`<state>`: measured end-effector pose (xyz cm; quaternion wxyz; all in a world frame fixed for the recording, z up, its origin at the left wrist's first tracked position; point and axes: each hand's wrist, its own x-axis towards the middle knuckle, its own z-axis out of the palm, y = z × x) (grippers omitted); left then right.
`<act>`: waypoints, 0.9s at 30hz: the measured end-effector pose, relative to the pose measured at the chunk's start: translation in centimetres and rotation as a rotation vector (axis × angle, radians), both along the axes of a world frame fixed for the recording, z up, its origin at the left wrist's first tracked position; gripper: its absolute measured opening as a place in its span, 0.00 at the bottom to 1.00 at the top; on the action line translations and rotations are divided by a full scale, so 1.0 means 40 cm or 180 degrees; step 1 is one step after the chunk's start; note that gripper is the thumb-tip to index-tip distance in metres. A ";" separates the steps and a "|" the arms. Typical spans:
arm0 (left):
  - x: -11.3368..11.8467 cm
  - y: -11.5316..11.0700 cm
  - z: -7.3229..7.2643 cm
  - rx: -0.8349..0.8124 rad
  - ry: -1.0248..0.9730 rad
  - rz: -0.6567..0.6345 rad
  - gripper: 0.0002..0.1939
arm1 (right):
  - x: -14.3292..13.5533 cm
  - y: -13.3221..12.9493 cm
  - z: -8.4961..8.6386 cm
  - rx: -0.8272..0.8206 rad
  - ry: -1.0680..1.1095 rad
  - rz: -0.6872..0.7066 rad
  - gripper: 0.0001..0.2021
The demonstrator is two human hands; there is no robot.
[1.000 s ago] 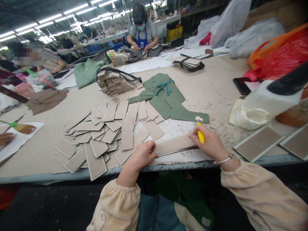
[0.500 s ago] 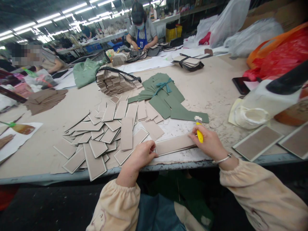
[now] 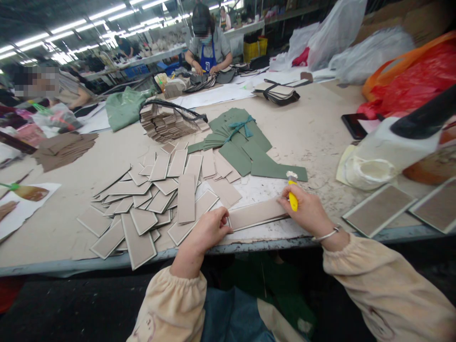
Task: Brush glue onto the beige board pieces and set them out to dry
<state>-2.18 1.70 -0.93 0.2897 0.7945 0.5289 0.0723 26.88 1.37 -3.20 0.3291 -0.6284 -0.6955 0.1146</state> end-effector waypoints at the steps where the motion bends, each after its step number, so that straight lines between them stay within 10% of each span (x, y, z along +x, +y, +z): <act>1: -0.001 0.000 -0.002 0.0000 -0.0026 0.0015 0.12 | 0.000 0.000 0.000 -0.0002 -0.0003 0.0004 0.04; 27: 0.010 -0.006 0.025 0.0195 0.0420 -0.0552 0.06 | -0.002 -0.003 -0.001 0.0000 -0.0225 0.0058 0.03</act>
